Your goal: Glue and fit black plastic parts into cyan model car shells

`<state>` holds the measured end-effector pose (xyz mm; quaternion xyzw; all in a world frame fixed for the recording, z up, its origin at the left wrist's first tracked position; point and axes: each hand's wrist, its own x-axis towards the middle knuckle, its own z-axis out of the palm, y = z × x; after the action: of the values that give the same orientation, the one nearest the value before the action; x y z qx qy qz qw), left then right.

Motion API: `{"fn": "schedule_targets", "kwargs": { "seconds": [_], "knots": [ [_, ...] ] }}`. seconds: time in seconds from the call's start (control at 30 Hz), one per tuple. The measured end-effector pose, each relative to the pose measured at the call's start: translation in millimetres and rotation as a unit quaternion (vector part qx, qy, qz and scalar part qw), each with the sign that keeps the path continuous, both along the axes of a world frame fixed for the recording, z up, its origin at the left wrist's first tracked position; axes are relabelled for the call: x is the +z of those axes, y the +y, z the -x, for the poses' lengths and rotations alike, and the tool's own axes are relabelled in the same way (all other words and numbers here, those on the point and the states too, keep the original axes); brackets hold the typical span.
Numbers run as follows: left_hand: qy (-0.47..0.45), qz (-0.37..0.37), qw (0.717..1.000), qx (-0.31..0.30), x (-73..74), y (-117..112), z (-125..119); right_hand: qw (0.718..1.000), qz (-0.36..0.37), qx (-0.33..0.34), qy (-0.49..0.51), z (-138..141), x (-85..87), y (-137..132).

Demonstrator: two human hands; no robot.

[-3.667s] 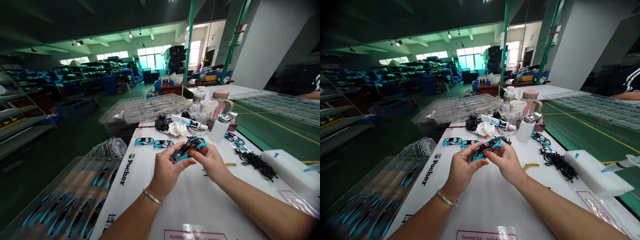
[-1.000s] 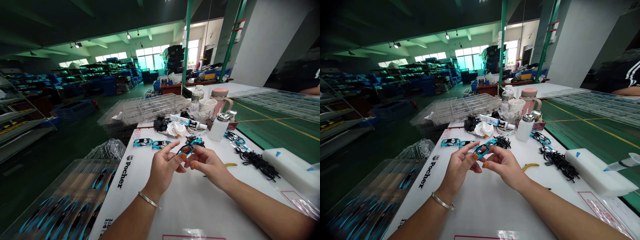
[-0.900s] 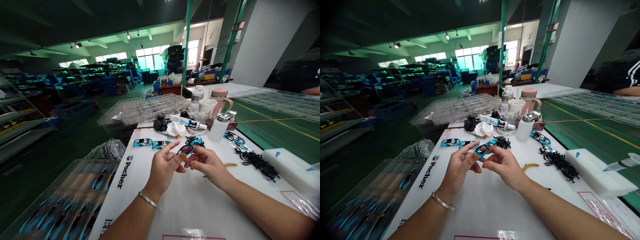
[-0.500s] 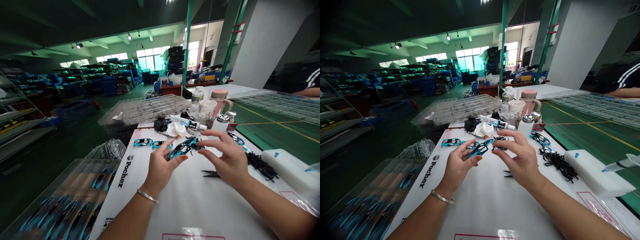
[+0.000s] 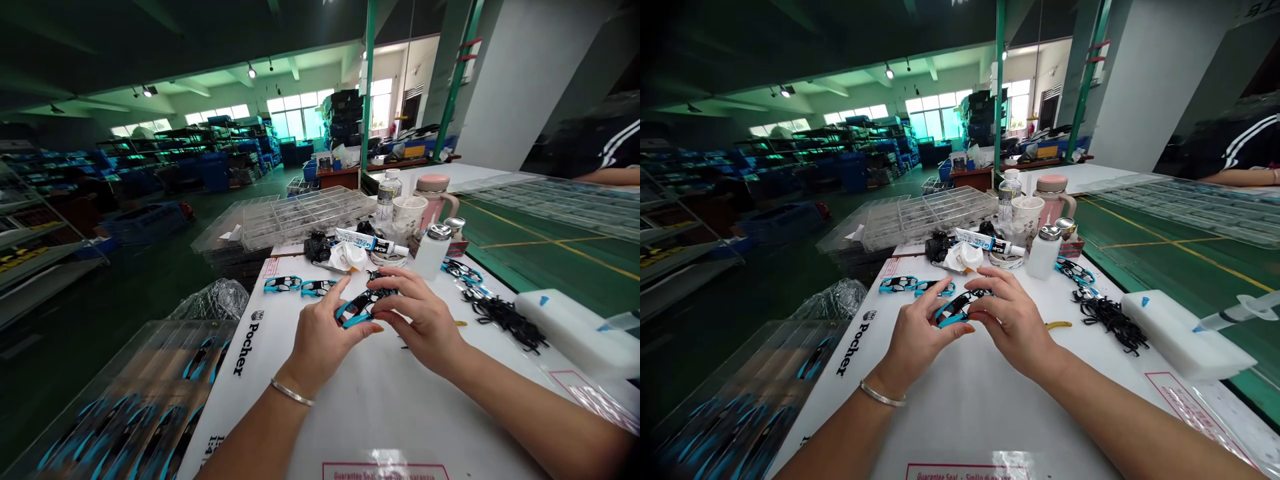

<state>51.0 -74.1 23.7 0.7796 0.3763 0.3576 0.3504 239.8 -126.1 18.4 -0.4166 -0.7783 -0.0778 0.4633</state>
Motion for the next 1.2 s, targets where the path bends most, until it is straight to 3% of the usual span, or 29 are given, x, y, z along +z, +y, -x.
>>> {"fn": "schedule_targets", "kwargs": {
  "seconds": [0.23,0.37,0.47,0.63,0.73,0.87,0.97,1.1,1.2],
  "knots": [
    [-0.06,0.078,0.995,0.0,1.7,1,2,0.987,-0.002,-0.059,0.149,-5,12.7,-6],
    [-0.108,0.162,0.981,0.003,2.1,5,2,0.958,0.097,-0.111,0.248,-33,27.8,-5],
    [-0.15,0.216,0.965,-0.012,3.4,10,4,0.938,0.18,-0.129,0.268,-55,42.3,-4],
    [-0.201,0.255,0.946,-0.027,7.3,14,5,0.918,0.378,-0.048,0.111,-67,43.9,-4],
    [-0.219,0.261,0.94,-0.027,7.8,14,6,0.891,0.454,0.011,-0.009,-53,31.1,-3],
    [-0.234,0.265,0.935,-0.028,7.8,14,7,0.838,0.535,0.052,-0.096,-28,16.8,-3],
    [-0.243,0.267,0.932,-0.026,9.1,14,7,0.811,0.565,0.073,-0.134,-17,13.1,-4],
    [-0.246,0.266,0.932,-0.027,11.1,13,8,0.833,0.524,0.098,-0.145,-15,14.3,-5],
    [-0.246,0.267,0.931,-0.028,11.8,13,7,0.82,0.556,0.075,-0.115,-17,16.5,-6]
  ]
}}
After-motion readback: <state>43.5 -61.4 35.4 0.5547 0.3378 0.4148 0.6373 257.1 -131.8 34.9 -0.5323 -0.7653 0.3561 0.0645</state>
